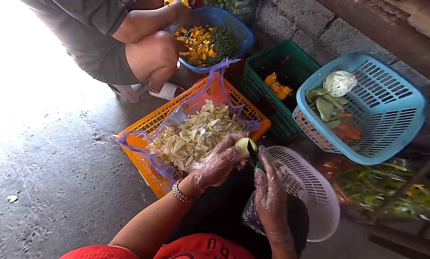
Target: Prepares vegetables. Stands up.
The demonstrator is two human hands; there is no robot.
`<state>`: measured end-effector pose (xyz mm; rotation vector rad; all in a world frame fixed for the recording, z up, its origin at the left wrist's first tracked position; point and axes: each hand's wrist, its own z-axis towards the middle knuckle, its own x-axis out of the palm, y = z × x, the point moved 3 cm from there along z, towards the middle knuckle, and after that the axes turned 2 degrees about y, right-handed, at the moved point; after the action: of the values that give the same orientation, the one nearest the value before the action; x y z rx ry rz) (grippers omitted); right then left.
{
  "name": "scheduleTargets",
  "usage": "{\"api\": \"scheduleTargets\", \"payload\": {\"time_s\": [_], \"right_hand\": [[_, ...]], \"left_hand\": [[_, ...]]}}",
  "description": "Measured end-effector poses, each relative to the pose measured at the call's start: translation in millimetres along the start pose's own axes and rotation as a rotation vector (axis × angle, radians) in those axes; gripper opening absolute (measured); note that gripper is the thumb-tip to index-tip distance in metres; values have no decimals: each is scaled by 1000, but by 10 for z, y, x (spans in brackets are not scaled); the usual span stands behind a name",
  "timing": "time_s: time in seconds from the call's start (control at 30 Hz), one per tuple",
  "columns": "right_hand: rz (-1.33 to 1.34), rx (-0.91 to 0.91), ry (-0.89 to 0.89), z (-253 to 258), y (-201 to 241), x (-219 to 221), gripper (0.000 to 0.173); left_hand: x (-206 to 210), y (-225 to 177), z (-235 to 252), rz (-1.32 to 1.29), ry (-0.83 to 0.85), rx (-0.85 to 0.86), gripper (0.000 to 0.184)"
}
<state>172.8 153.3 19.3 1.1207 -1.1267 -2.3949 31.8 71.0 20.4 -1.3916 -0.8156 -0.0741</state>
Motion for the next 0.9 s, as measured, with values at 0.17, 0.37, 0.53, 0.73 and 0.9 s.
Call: {"api": "scheduleTargets", "payload": {"time_s": [0.17, 0.37, 0.53, 0.73, 0.9], "right_hand": [[72, 88, 6, 23, -31, -47, 44], [361, 427, 36, 105, -406, -207, 60], [272, 397, -16, 124, -386, -315, 54], [179, 659, 85, 155, -613, -297, 60], [196, 598, 58, 151, -548, -264, 55]], "left_hand": [[91, 42, 14, 82, 67, -17, 33], [123, 41, 1, 133, 2, -21, 33], [-41, -19, -31, 258, -161, 17, 38], [-188, -51, -68, 247, -274, -72, 46], [-300, -29, -90, 142, -399, -37, 27]]}}
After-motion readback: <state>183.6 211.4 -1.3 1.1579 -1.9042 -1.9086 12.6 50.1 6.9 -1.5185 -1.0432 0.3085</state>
